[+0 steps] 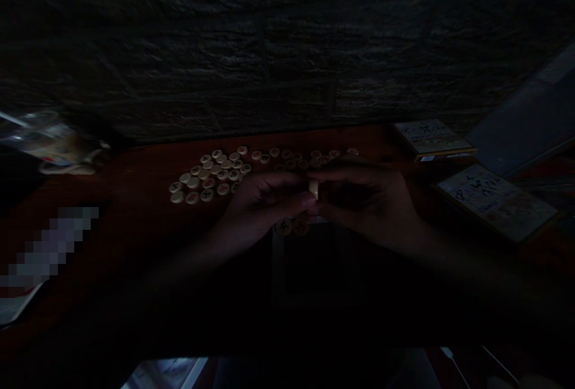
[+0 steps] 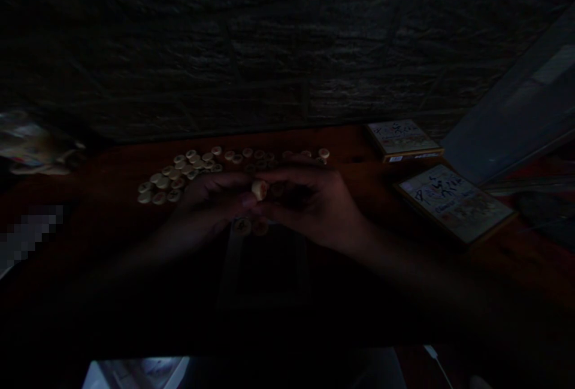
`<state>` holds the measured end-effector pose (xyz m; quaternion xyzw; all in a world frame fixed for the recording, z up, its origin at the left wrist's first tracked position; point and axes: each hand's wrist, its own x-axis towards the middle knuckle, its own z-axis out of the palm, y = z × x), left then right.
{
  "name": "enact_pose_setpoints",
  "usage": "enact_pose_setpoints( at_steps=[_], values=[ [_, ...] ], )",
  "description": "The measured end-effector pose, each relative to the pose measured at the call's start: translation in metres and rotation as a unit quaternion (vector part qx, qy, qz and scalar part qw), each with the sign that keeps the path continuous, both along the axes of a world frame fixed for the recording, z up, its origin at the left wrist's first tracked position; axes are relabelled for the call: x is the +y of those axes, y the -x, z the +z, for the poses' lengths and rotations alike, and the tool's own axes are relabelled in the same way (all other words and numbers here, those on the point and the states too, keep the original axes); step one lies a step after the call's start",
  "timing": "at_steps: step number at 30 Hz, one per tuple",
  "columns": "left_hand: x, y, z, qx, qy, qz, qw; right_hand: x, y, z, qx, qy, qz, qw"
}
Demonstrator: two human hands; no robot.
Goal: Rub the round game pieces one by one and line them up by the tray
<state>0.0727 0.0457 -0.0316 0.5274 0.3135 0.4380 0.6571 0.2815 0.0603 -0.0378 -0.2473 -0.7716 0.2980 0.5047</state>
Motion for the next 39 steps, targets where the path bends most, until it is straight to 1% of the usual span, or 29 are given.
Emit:
enact_pose_setpoints(
  at_steps=[7, 12, 15, 17, 20, 24, 29, 33, 39],
  values=[
    [0.0005, 0.0007, -0.003, 0.005, -0.006, -0.002, 1.0, 0.0015, -0.0024, 0.0021, -0.013, -0.046, -0.004, 0.999],
    [-0.0006, -0.001, -0.0017, -0.003, 0.017, -0.016, 1.0, 0.0017, -0.0035, 0.0012, -0.015, -0.053, 0.005, 0.998],
    [-0.0007, -0.0007, -0.0007, 0.001, 0.026, -0.012, 1.0, 0.0018, -0.0027, 0.0012, -0.015, -0.06, 0.007, 0.998],
    [-0.0007, -0.0001, -0.0005, 0.007, 0.018, -0.006, 1.0, 0.0019, -0.0022, 0.0013, -0.018, -0.066, 0.003, 0.998],
    [-0.0008, 0.0007, -0.0011, 0.017, 0.004, 0.0, 1.0, 0.0015, -0.0022, 0.0014, -0.028, -0.06, -0.009, 0.998],
    [-0.001, 0.0006, -0.002, 0.008, 0.009, 0.002, 1.0, 0.0008, -0.0028, 0.0016, -0.028, -0.051, -0.003, 0.998],
    [-0.0007, -0.0002, -0.0021, -0.014, 0.014, -0.013, 1.0, 0.0015, -0.003, 0.0032, -0.023, -0.064, 0.0, 0.998],
    [-0.0006, 0.0003, -0.0024, -0.001, 0.027, -0.017, 0.999, 0.0017, -0.0032, 0.0028, -0.031, -0.071, 0.001, 0.997],
    [-0.0008, -0.0004, -0.0002, 0.004, 0.022, -0.01, 1.0, 0.0003, -0.0031, 0.0022, -0.029, -0.054, 0.0, 0.998]
  ],
)
